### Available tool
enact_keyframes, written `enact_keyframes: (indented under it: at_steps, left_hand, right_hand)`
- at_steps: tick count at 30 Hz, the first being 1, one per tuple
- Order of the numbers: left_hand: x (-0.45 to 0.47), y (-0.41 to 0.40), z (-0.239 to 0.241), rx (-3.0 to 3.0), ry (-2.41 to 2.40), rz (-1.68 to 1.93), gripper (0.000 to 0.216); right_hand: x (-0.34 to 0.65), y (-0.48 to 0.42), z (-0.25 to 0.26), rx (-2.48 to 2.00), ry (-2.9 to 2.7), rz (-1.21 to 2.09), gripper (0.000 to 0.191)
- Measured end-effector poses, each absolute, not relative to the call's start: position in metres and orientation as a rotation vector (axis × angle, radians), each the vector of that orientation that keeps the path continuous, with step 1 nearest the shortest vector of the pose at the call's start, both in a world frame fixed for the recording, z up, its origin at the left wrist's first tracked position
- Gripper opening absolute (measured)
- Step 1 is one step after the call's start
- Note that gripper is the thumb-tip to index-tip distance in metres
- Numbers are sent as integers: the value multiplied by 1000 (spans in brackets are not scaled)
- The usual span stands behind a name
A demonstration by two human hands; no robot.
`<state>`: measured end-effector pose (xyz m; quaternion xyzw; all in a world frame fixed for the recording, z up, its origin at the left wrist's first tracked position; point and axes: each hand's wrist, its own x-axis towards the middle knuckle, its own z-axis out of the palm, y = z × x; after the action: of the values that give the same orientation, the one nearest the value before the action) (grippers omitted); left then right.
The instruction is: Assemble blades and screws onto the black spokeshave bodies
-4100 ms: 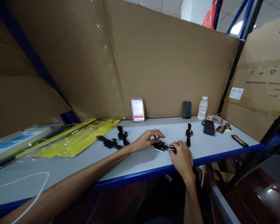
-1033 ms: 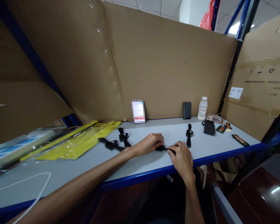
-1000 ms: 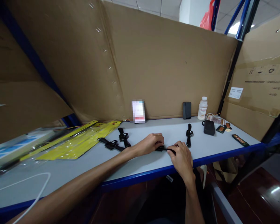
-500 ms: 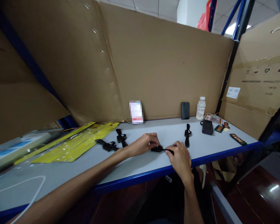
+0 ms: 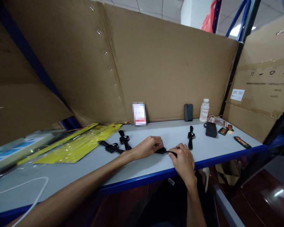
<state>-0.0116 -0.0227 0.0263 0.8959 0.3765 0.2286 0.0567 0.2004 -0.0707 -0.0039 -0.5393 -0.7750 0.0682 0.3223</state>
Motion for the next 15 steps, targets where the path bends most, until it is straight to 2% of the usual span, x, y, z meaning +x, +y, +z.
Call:
enact_keyframes:
  at_steps: [15]
  left_hand:
    - [-15,-22,26,2825,1025,698,22]
  right_hand:
    - [202,-68,-9,-1419,-2023,166,18]
